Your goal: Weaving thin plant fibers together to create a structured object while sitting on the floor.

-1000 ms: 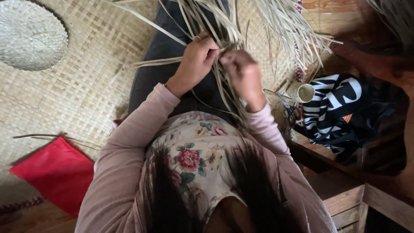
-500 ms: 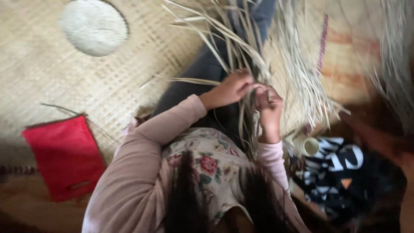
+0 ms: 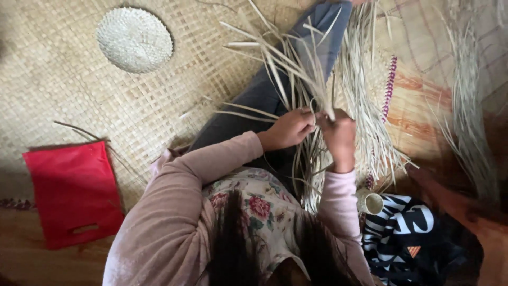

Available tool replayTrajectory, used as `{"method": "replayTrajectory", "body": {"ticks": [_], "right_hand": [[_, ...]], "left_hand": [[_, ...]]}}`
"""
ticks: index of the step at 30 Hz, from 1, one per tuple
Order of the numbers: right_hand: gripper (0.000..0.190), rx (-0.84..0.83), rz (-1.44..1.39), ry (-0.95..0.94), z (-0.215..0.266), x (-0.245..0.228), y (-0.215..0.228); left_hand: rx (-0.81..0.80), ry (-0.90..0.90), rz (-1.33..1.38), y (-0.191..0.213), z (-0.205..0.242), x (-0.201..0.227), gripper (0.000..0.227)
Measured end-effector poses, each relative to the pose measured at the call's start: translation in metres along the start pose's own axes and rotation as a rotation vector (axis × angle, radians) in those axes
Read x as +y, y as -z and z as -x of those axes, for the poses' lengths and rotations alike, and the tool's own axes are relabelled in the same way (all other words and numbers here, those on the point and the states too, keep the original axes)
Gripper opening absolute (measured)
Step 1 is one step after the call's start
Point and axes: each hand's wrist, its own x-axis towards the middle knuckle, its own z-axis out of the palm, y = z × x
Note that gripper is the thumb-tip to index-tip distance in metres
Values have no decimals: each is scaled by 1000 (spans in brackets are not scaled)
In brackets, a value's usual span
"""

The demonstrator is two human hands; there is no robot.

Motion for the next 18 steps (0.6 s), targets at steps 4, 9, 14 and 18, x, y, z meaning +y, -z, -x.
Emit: {"method": "replayTrajectory", "body": {"ticks": [4, 9, 14, 18], "right_hand": [[26, -164, 318, -108, -9, 18, -13], [18, -180, 111, -139, -18, 24, -20], [16, 143, -439, 39, -5, 3, -7], [6, 178, -596, -21, 30, -13, 5]], "left_hand": [[-30, -7, -1, 5, -3, 10, 18], [-19, 16, -38, 9, -3, 13, 16], [-4, 92, -33, 17, -8, 10, 16], [8, 183, 2, 17, -11, -1, 10]]}}
